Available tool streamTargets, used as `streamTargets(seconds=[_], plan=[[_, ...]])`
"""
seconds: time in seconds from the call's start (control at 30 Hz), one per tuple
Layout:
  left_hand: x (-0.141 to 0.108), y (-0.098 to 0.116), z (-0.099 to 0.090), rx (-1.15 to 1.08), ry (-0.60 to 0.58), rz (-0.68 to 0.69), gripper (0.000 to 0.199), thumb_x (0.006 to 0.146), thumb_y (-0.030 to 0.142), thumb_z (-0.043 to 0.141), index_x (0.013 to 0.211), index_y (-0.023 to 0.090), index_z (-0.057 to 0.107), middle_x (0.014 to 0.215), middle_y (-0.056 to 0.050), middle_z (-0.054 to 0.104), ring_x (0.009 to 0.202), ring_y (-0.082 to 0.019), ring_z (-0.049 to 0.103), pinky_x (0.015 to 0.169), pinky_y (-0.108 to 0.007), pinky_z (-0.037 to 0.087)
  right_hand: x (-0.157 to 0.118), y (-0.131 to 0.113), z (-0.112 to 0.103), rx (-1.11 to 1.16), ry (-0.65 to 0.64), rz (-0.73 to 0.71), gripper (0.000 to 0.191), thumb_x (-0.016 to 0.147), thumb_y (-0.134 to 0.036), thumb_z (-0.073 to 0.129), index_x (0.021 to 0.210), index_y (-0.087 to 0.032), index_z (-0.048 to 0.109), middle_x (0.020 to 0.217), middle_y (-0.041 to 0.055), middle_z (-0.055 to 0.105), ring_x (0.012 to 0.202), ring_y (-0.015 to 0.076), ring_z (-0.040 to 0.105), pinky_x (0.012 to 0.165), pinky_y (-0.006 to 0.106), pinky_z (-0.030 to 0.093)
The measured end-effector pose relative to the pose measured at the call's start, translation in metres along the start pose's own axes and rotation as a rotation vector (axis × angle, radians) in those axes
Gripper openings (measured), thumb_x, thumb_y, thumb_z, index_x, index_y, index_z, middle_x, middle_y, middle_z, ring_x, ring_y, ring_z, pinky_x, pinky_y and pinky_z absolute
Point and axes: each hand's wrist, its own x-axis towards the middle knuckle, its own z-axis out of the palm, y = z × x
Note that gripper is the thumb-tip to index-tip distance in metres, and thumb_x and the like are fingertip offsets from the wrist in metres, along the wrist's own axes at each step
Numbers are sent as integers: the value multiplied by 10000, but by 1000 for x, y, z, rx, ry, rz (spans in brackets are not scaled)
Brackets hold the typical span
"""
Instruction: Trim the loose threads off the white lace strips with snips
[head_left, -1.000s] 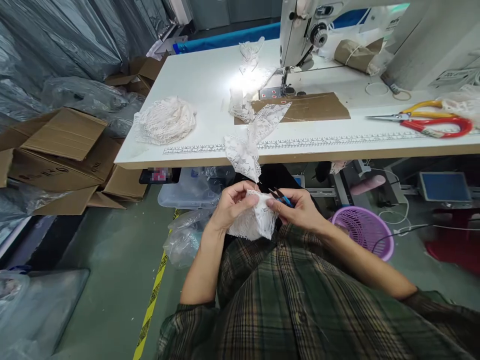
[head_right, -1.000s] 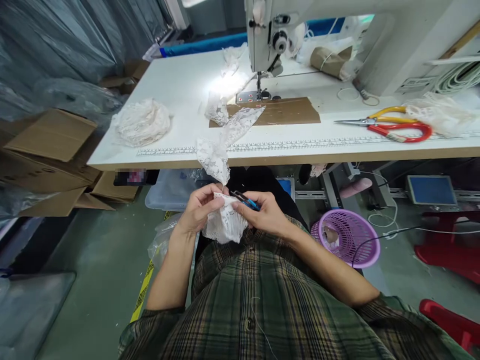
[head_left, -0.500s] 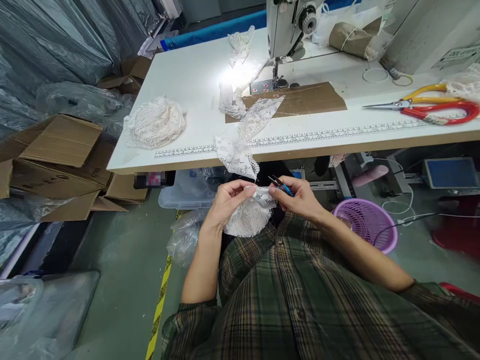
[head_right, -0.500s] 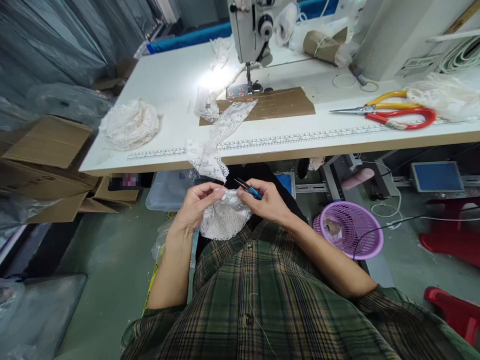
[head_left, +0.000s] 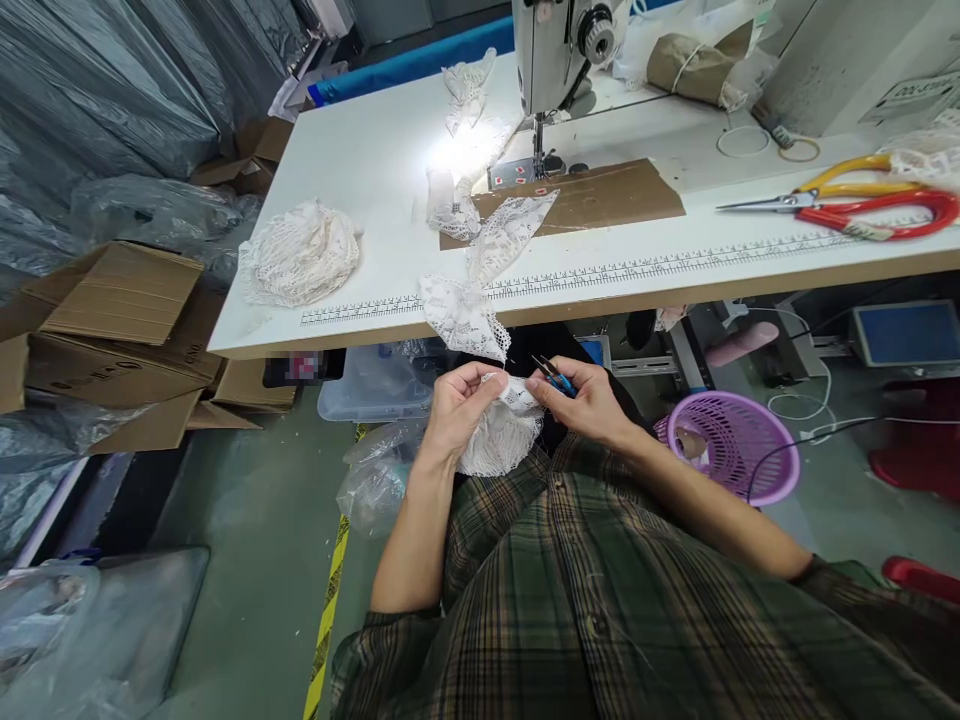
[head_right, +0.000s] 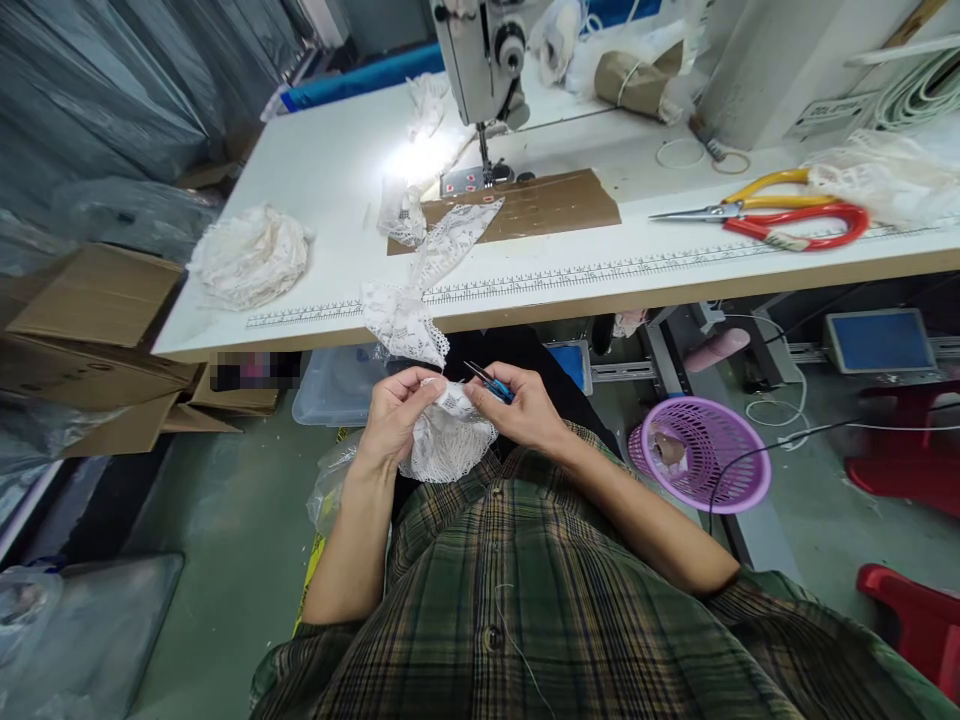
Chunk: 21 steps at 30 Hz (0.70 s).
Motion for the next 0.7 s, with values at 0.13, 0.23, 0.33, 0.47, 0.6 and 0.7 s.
streamTargets(seconds=[0.13,0.23,0.33,0.47,0.6,0.7], plan=[[-3,7,-10,56,-16,1,236,676,356,859,711,151,748,659,-4,679,603,-99,556,597,-213,435,9,1,-12,-99,-156,53,521,955,-623,471,786,-159,635,655,-10,540,536,93,420,512,247,315],[-6,11,-13,92,-46,-13,248,686,373,857,732,149,762,694,-22,705,633,-117,584,618,-227,455,19,-3,-15,-202,-243,22,608,997,-627,353,714,-156,613,651,8,558,550,102,429,539,262,311],[-7,11,-12,87,-85,-25,248,690,374,859,765,152,774,726,-33,725,650,-126,599,633,-237,466,29,-8,-10,-260,-346,-71,560,997,-585,404,681,-161,587,627,-7,549,564,101,430,574,263,321],[-7,10,-12,101,-110,-16,251,694,369,862,795,153,782,736,-35,724,656,-125,592,639,-240,461,34,-13,-2,-295,-258,-119,515,981,-577,452,768,-148,642,604,-27,509,545,94,385,551,261,291],[-9,11,-16,85,-105,-21,272,687,385,867,782,148,774,755,-44,725,670,-135,604,645,-250,464,30,-11,-5,-188,-242,-59,557,967,-631,447,860,-137,681,608,-33,467,547,94,373,524,253,280],[-11,12,-18,67,-143,-54,278,685,389,869,794,150,775,763,-44,732,673,-141,618,654,-255,473,27,-13,-6,-8,-333,-31,561,914,-668,521,913,-138,703,685,-6,542,617,104,452,558,245,344]])
